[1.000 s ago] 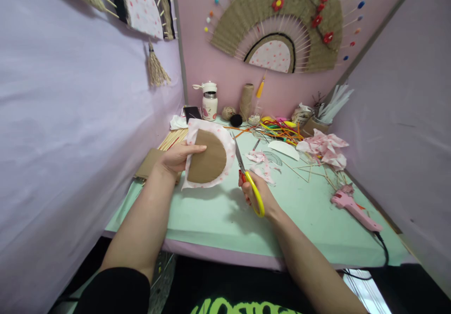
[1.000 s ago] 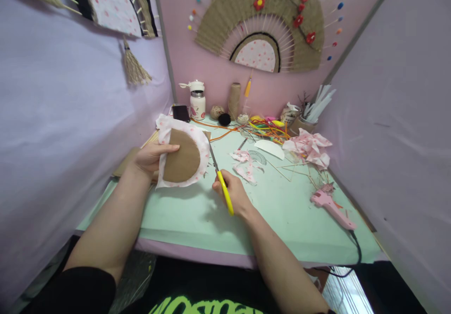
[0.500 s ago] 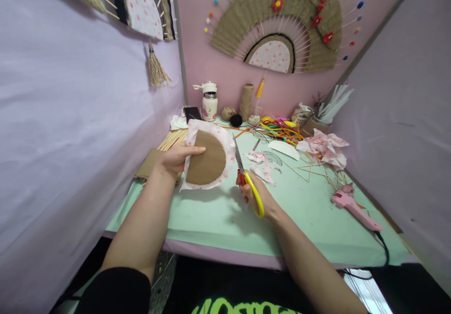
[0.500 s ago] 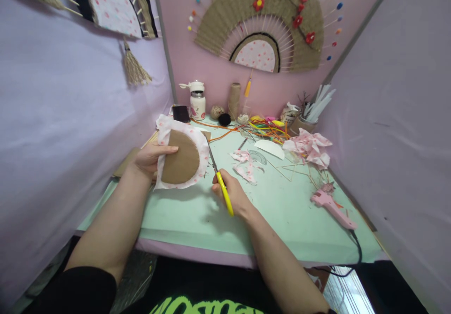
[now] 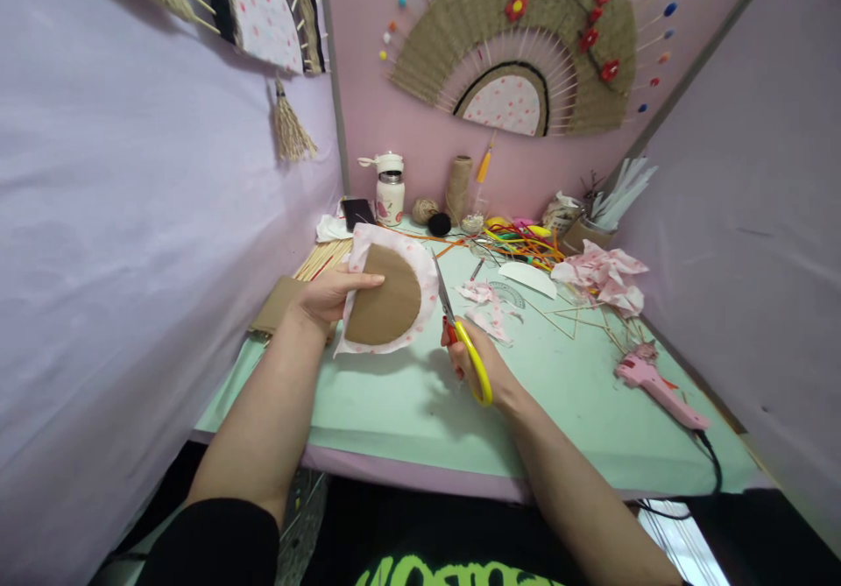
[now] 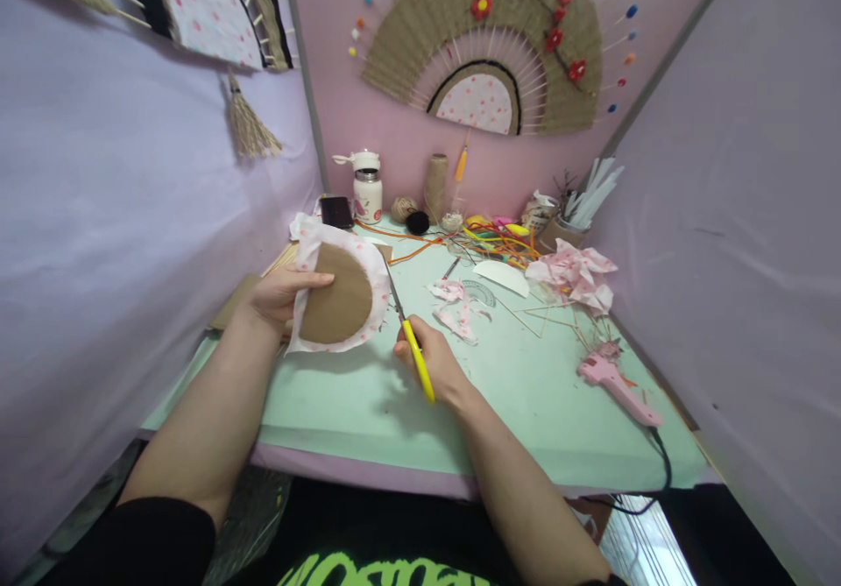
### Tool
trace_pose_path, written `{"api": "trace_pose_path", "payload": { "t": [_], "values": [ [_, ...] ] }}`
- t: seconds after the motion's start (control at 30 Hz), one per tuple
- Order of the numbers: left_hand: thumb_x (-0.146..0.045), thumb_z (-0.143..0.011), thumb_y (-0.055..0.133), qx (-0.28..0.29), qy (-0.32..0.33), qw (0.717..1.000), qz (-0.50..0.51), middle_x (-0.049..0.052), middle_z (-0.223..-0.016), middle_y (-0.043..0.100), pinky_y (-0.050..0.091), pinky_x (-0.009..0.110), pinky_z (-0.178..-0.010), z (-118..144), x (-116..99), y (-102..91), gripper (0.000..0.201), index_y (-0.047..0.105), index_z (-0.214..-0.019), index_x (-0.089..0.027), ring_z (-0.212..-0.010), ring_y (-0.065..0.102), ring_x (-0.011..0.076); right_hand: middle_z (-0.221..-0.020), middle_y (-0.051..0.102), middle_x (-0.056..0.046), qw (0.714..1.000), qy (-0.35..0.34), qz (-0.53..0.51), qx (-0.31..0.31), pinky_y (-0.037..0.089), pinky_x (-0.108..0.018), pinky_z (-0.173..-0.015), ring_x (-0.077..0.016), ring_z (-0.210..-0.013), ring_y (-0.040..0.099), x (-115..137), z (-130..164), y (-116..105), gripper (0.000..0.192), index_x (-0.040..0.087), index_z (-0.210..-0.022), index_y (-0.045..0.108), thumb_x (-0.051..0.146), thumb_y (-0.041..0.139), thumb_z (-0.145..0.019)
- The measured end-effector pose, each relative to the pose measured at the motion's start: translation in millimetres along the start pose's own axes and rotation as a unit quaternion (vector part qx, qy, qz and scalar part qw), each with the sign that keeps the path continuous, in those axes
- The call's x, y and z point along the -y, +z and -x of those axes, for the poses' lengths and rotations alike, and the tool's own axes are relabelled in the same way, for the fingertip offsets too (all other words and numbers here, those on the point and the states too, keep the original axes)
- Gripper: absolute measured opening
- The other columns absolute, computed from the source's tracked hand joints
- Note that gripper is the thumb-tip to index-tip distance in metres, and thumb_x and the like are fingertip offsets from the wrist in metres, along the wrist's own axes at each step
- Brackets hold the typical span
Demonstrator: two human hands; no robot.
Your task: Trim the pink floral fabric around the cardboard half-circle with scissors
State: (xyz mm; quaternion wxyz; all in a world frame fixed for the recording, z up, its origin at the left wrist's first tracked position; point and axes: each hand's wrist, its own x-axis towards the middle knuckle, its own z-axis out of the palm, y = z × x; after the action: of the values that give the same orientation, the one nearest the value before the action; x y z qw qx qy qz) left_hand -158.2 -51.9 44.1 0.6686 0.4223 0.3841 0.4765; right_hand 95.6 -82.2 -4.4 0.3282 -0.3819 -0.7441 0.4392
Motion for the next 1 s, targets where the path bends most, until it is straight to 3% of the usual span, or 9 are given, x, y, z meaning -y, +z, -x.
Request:
{"api": "trace_pose_path", "payload": {
  "t": [0.27, 0.63, 1.0],
  "values": [
    [-0.017, -0.060, 0.076, -0.007, 0.006, 1.000, 0.005, 0.010, -0.089, 0.075, 0.056, 0.033, -0.075, -1.5, -1.4, 2.0, 0.030, 0.069, -0.089, -0.012, -0.082, 0.070, 0.0249, -0.055, 0.042, 0.004, 1.000, 0.017, 0.004, -0.016, 0.032, -0.022, -0.045, -0.0106, -0.049, 0.040, 3.9, 0.4, 0.5, 0.041, 0.020, -0.074, 0.044, 0.060, 0.046, -0.080],
    [-0.018, -0.063, 0.075, -0.013, 0.010, 1.000, -0.015, 0.011, -0.093, 0.074, 0.055, 0.037, -0.083, -0.3, -3.2, 1.3, 0.027, 0.070, -0.089, -0.014, -0.090, 0.069, 0.0275, -0.051, 0.041, 0.005, 0.998, 0.045, -0.022, -0.032, 0.031, -0.022, -0.042, -0.0101, -0.046, 0.038, 1.1, -2.3, 0.2, 0.042, 0.020, -0.069, 0.044, 0.061, 0.055, -0.075],
    [-0.018, -0.063, 0.074, -0.020, 0.004, 1.000, -0.016, 0.010, -0.092, 0.074, 0.054, 0.038, -0.086, 0.8, -5.0, 3.7, 0.031, 0.069, -0.093, -0.014, -0.091, 0.069, 0.0274, -0.053, 0.042, 0.004, 0.999, 0.039, 0.005, -0.033, 0.033, -0.022, -0.044, -0.0111, -0.048, 0.040, 4.1, -0.9, 0.0, 0.046, 0.020, -0.071, 0.044, 0.066, 0.049, -0.077]
  ]
}}
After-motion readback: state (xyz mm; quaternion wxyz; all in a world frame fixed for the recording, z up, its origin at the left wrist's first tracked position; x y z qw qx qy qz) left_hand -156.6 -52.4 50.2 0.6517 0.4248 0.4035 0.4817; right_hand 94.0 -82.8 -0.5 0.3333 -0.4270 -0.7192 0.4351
